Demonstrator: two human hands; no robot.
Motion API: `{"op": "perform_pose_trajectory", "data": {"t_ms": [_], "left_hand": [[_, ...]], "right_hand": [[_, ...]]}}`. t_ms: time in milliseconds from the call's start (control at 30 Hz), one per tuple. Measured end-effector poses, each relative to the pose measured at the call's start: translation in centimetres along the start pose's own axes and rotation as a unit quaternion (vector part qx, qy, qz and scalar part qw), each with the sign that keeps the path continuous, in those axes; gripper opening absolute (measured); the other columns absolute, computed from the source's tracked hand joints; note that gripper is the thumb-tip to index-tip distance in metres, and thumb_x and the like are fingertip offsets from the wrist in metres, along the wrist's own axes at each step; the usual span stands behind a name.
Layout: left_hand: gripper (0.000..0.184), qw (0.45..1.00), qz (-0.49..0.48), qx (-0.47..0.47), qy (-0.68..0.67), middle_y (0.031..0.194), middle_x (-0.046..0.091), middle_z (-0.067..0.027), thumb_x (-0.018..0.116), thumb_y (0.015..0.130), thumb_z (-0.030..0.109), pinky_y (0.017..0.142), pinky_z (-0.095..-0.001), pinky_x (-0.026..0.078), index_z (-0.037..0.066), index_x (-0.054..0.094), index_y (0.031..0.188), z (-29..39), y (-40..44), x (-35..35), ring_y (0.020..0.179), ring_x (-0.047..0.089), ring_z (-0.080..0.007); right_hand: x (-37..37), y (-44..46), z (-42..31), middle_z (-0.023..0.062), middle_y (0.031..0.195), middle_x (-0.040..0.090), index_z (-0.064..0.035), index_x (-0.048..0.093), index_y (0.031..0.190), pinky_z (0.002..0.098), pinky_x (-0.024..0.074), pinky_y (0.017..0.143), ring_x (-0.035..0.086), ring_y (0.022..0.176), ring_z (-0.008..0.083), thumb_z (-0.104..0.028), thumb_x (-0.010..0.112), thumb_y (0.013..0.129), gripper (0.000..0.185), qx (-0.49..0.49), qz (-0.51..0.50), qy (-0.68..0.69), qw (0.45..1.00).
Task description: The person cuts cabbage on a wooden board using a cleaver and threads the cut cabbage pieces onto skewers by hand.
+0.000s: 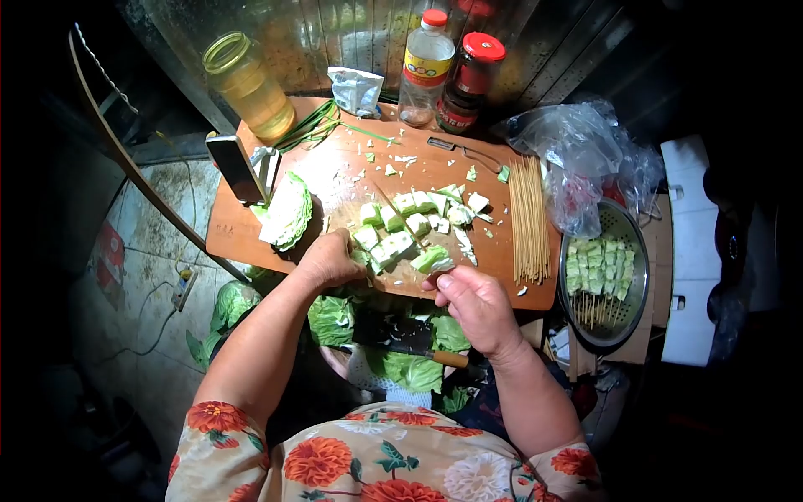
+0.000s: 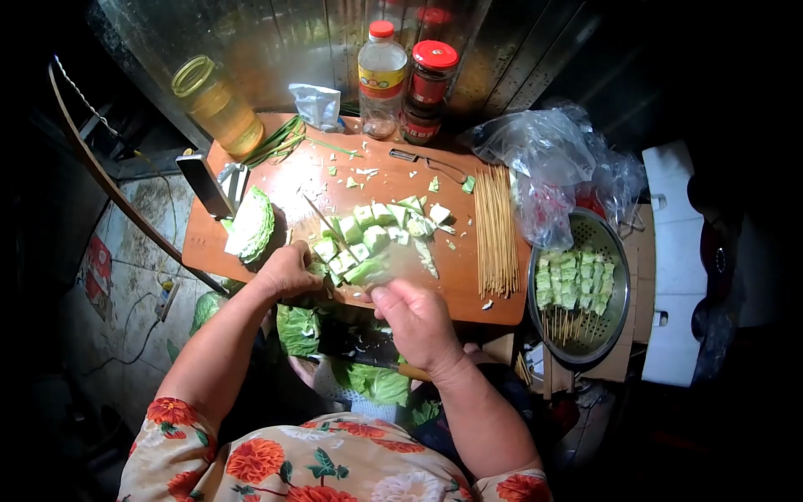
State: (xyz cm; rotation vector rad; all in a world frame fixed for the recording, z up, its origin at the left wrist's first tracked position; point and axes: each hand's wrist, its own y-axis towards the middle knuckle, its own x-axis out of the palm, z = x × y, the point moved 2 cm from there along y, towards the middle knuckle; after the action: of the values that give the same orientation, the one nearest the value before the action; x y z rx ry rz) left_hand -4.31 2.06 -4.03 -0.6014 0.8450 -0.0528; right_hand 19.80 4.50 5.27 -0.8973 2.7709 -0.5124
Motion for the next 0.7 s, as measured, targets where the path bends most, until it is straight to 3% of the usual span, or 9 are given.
{"op": "perform_pose_trajectory", "data": {"t_ms": [67, 167, 233, 267, 300, 400, 567, 667, 700], "left_hand": [[0.059, 1.0, -0.014, -0.016, 0.021, 0.094, 0.065, -0.0236, 0.079, 0.059, 0.029, 0.08, -0.0365, 0.051, -0.005, 0.057, 0.102, 0.0, -0.1, 0.0, 0.089, 0.064, -0.034], [0.064, 0.996, 0.017, -0.064, -0.054, 0.094, 0.066, -0.0214, 0.079, 0.06, 0.028, 0.079, -0.0364, 0.051, -0.006, 0.056, 0.109, -0.5, -0.6, -1.2, 0.088, 0.064, -0.0335], [0.057, 0.979, -0.002, -0.069, -0.194, 0.087, 0.066, -0.0158, 0.075, 0.07, 0.017, 0.067, -0.0316, 0.053, -0.007, 0.054, 0.116, -0.1, -1.3, -2.9, 0.074, 0.065, -0.0235], [0.052, 0.954, -0.005, -0.075, -0.289, 0.086, 0.065, -0.0138, 0.073, 0.073, 0.013, 0.063, -0.0295, 0.052, -0.008, 0.053, 0.117, 0.9, -2.2, -4.1, 0.069, 0.065, -0.0197], [0.042, 0.908, 0.0, -0.02, -0.418, 0.085, 0.064, -0.0105, 0.066, 0.079, 0.004, 0.059, -0.026, 0.052, -0.007, 0.053, 0.117, 1.0, -2.2, -4.3, 0.065, 0.063, -0.0144], [0.032, 0.776, 0.002, 0.045, -0.629, 0.087, 0.064, -0.0076, 0.065, 0.08, 0.006, 0.066, -0.0306, 0.055, 0.0, 0.056, 0.11, 2.6, -3.1, -5.4, 0.07, 0.065, -0.0177], [0.042, 0.657, -0.048, 0.129, -0.741, 0.099, 0.066, -0.0111, 0.07, 0.077, 0.004, 0.081, -0.0381, 0.055, 0.004, 0.055, 0.117, 4.4, -2.8, -5.1, 0.085, 0.067, -0.0228], [0.047, 0.617, -0.041, 0.16, -0.77, 0.104, 0.065, -0.0116, 0.071, 0.077, 0.004, 0.085, -0.0387, 0.054, 0.005, 0.054, 0.12, 5.1, -2.8, -4.7, 0.091, 0.066, -0.0238], [0.04, 0.603, -0.043, 0.154, -0.782, 0.1, 0.064, -0.0091, 0.069, 0.08, 0.0, 0.083, -0.038, 0.055, 0.005, 0.055, 0.117, 5.5, -2.9, -4.8, 0.091, 0.066, -0.0231]], "right_hand": [[0.0, 0.0, 0.3, 0.0014, 0.071, 0.06, 0.0008, 0.068, 0.095, 0.0232, 0.0437, 0.065, 0.053, 0.068, 0.0074, -0.024, 0.052, 0.092, 0.029, -0.001, -0.009, -0.012, 1.0], [0.0, -0.1, 0.2, 0.0012, 0.072, 0.06, 0.0004, 0.068, 0.095, 0.0229, 0.0436, 0.065, 0.053, 0.068, 0.0074, -0.023, 0.051, 0.092, 0.029, 0.003, -0.011, -0.007, 1.0], [0.1, -0.2, 0.3, -0.0008, 0.073, 0.057, -0.0003, 0.066, 0.097, 0.0199, 0.0378, 0.059, 0.046, 0.063, 0.0047, -0.022, 0.05, 0.093, 0.028, 0.0, -0.021, 0.005, 1.0], [0.3, -0.3, 0.4, -0.0027, 0.075, 0.054, -0.001, 0.065, 0.099, 0.0168, 0.0319, 0.052, 0.039, 0.058, 0.0021, -0.022, 0.049, 0.093, 0.027, -0.002, -0.031, 0.015, 0.999], [0.4, -0.3, 0.4, -0.0025, 0.074, 0.054, -0.0007, 0.065, 0.099, 0.0169, 0.033, 0.052, 0.04, 0.058, 0.0024, -0.021, 0.048, 0.093, 0.027, 0.008, -0.036, 0.013, 0.999], [0.7, -0.5, 0.1, -0.0007, 0.071, 0.055, -0.0001, 0.065, 0.1, 0.0182, 0.0396, 0.051, 0.047, 0.054, 0.0045, -0.02, 0.047, 0.094, 0.028, 0.063, -0.047, 0.022, 0.997], [0.8, -0.5, -0.4, -0.0009, 0.068, 0.054, 0.0002, 0.064, 0.104, 0.0176, 0.0378, 0.047, 0.045, 0.05, 0.0045, -0.022, 0.047, 0.095, 0.03, 0.06, -0.044, 0.014, 0.997], [0.5, -0.3, 0.0, -0.002, 0.066, 0.054, -0.0002, 0.064, 0.104, 0.0176, 0.0358, 0.046, 0.043, 0.049, 0.004, -0.023, 0.047, 0.095, 0.03, 0.006, -0.034, -0.017, 0.999], [0.4, -0.3, 0.2, -0.003, 0.066, 0.053, -0.0008, 0.065, 0.105, 0.0176, 0.0346, 0.048, 0.043, 0.052, 0.0033, -0.023, 0.047, 0.095, 0.03, 0.003, -0.032, -0.023, 0.999]]}}
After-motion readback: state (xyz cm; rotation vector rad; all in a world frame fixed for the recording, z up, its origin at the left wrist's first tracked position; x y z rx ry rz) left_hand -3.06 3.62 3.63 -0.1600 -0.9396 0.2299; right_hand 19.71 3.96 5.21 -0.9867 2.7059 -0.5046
